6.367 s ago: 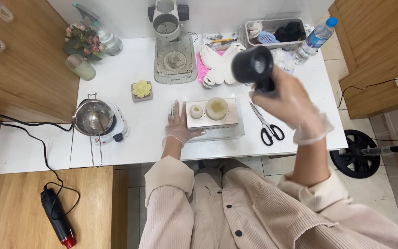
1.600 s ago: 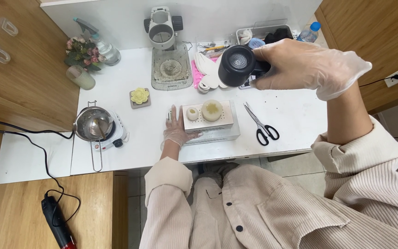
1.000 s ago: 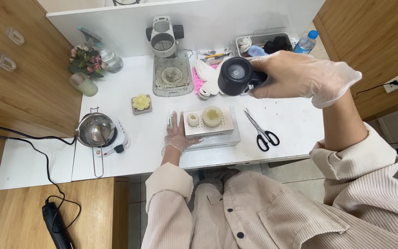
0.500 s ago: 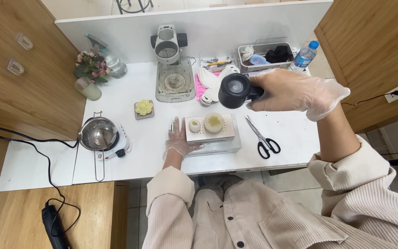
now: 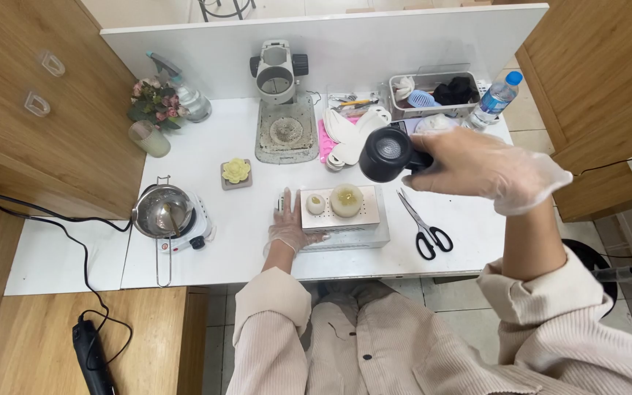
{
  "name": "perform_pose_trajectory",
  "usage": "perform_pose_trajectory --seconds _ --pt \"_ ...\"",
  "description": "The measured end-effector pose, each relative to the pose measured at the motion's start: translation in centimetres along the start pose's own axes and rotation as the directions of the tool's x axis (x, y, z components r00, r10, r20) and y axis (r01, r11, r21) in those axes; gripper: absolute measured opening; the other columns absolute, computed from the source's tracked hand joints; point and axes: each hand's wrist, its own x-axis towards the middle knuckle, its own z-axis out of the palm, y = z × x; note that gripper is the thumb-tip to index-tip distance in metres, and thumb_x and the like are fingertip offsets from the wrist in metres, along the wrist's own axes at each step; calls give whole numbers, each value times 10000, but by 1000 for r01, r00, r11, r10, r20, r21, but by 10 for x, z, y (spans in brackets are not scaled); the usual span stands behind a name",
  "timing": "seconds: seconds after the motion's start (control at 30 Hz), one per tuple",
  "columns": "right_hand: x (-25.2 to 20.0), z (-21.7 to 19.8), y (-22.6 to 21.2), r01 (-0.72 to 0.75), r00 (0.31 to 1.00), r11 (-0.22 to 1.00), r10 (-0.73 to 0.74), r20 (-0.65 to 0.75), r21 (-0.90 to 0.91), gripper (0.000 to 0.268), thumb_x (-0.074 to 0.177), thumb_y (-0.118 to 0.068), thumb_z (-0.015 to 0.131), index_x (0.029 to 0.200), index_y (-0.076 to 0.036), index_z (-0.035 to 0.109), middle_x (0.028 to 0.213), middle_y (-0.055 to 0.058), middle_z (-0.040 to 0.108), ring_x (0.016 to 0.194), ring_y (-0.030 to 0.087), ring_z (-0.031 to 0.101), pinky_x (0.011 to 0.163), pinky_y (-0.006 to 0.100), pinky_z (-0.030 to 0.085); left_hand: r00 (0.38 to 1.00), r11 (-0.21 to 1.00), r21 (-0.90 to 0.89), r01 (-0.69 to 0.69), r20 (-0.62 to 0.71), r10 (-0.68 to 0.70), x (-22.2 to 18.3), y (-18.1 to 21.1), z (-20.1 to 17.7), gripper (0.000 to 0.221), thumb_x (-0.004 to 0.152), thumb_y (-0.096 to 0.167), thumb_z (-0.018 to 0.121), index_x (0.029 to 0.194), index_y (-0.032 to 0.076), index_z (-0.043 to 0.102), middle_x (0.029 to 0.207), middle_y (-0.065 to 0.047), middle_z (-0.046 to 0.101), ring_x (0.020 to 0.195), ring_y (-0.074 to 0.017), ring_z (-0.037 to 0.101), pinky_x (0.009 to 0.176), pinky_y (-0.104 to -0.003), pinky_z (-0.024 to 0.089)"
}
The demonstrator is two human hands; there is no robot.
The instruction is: Heating a candle mold with a small hair dryer on a production workbench.
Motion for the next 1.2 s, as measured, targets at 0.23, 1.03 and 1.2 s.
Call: perform_pose_trajectory --seconds 0.23,1.03,1.2 --pt "-17 26 20 -98 988 989 110 -107 110 310 924 -290 653 1140 -68 655 711 113 727 534 177 575 534 341 517 999 999 22 -30 -34 31 10 -2 10 1560 549 947 724 1585 225 -193 1635 -128 -320 1535 -432 90 1163 -518 371" --pt "-27 79 27 -204 902 851 355 -244 484 445 802 -292 753 1182 -66 707 921 154 786 835 248 733 788 372 561 998 1000 11 17 61 -18 -4 2 -2 1495 607 912 669 1625 247 -201 1679 -106 -313 1549 -444 88 1204 -524 327" --pt "-22 84 36 -169 902 866 328 -280 471 433 810 -291 767 1161 -43 709 937 158 781 841 242 740 801 377 567 997 981 180 -75 -3 77 6 -2 8 1509 613 984 579 1609 141 -178 1650 -188 -329 1546 -304 -250 1260 -504 133"
